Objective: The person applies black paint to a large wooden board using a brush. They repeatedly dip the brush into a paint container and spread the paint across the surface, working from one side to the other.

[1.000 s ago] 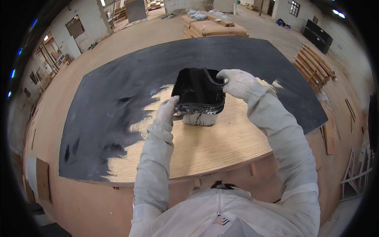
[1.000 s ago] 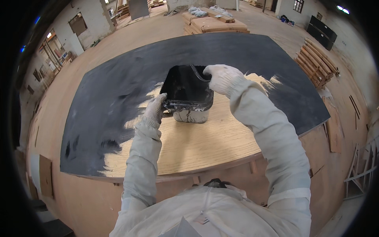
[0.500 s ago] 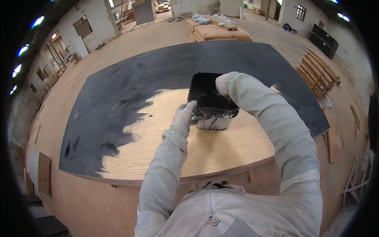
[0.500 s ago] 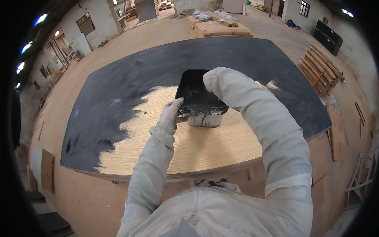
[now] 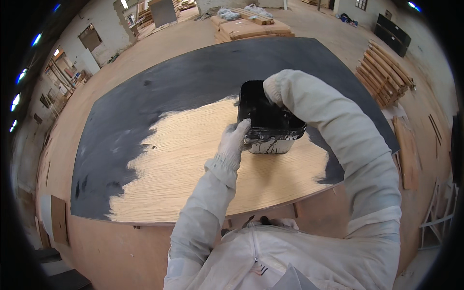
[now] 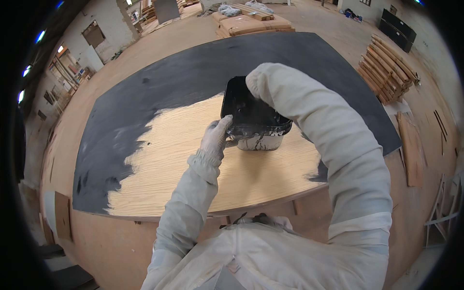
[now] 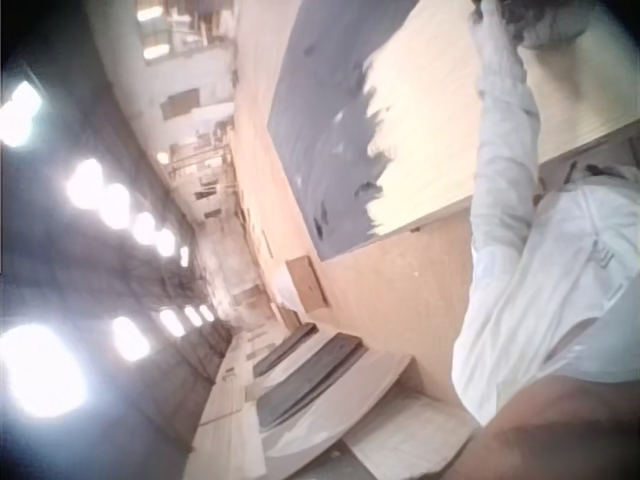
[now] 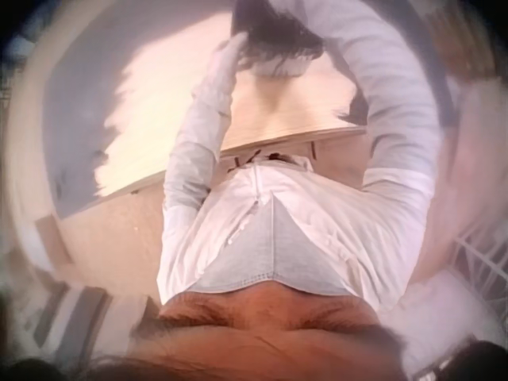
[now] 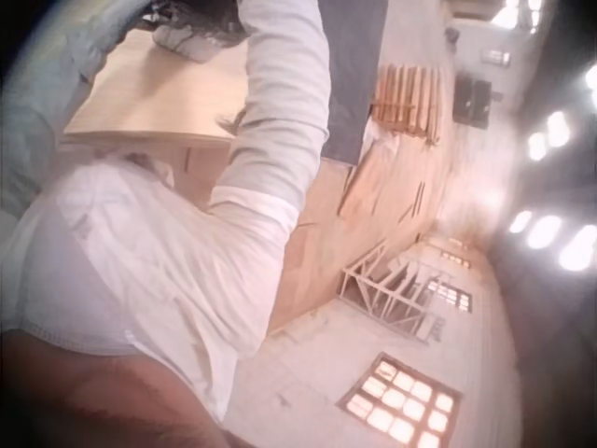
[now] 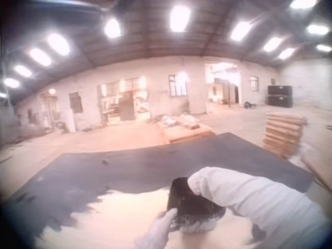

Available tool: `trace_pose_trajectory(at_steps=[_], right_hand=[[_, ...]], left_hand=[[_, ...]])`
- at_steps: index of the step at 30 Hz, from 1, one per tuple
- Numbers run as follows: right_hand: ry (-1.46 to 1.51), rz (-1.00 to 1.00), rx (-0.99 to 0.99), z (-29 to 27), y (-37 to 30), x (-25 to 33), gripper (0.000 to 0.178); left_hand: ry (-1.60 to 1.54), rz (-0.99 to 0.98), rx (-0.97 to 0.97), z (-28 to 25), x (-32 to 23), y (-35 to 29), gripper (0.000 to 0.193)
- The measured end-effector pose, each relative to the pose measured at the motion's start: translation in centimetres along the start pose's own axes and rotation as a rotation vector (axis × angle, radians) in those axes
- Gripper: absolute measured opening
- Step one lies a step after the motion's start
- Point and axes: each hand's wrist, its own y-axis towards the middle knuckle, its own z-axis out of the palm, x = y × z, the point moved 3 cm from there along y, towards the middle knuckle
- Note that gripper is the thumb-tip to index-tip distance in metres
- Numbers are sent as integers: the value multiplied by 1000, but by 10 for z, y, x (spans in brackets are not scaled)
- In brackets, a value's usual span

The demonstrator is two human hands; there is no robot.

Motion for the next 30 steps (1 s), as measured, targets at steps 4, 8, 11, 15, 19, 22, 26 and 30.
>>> trace_pose_trajectory(at_steps=[4, 8, 11, 15, 19, 22, 26, 30], right_hand=[[38, 86, -97, 3, -41, -51, 44], [163, 85, -57, 20, -72, -98, 48], [272, 170, -39, 34, -114, -120, 50], [403, 320, -10, 52, -161, -151, 47], [499, 392, -41, 73, -199, -180, 45], [594, 455, -133, 93, -229, -204, 46], [619, 587, -156, 101, -275, -210, 46], [642, 683, -172, 117, -306, -218, 50]], left_hand=[[-18, -1, 21, 45, 4, 5, 65], [24, -27, 3, 81, 14, 8, 66], [29, -44, 38, 118, 17, 10, 67], [59, -40, 98, 160, 22, 8, 66], [75, -6, 113, 201, 32, 3, 66], [158, -30, 58, 233, 55, 13, 65], [176, -76, 128, 267, 58, -1, 73], [282, -132, 139, 288, 40, -32, 92]])
